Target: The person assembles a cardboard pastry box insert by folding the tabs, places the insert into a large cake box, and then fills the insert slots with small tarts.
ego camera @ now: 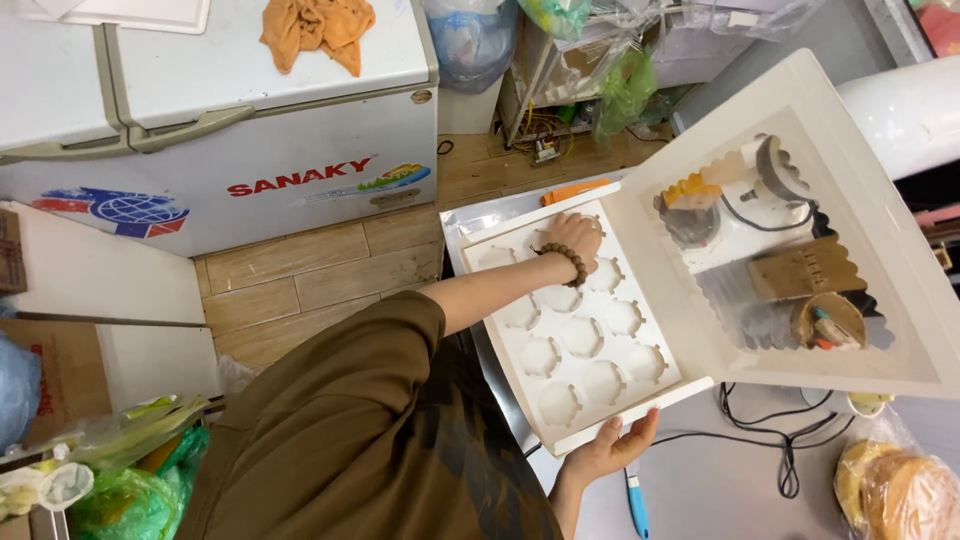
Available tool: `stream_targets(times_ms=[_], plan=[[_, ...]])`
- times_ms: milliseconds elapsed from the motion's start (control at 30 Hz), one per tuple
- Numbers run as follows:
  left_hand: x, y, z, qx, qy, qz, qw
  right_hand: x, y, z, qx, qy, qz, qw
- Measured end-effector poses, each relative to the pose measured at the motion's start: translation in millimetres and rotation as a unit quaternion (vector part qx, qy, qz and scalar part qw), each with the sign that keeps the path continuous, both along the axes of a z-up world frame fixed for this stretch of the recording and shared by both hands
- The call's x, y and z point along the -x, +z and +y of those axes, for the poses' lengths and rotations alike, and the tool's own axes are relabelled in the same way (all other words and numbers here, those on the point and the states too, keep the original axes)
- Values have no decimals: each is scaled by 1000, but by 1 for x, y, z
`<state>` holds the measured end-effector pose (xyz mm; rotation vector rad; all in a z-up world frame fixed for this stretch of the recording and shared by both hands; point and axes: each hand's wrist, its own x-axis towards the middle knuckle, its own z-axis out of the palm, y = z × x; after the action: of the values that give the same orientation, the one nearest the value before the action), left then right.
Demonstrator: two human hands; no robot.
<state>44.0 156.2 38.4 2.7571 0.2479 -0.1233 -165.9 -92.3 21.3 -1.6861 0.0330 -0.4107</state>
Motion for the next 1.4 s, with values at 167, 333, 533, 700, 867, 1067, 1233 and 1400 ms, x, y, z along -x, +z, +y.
stream_targets(times_ms=[167,333,533,700,867,1067,1233,1400], plan=[[-5,-11,3,6,2,-32,999,1,3,2,-1,-4,2,1000],[13,7,10,-9,-21,-118,993,0,-1,4,4,-3,-5,1000],[-2,-24,5,-42,-59,-146,987,4,2,6,-13,0,10,1000],[-17,-50,6,-47,-86,-113,989,7,1,8,5,-1,8,1000],[-24,-50,10,-11,-86,-171,981,6,-1,7,-10,1,-9,1000],[-8,4,12,63,-58,-96,992,6,6,9,-1,2,1,1000],[-35,-53,24,1,-56,-230,972,6,-1,3,14,-5,10,1000],[-73,-109,14,-229,-37,-232,944,6,1,2,43,-2,13,999]])
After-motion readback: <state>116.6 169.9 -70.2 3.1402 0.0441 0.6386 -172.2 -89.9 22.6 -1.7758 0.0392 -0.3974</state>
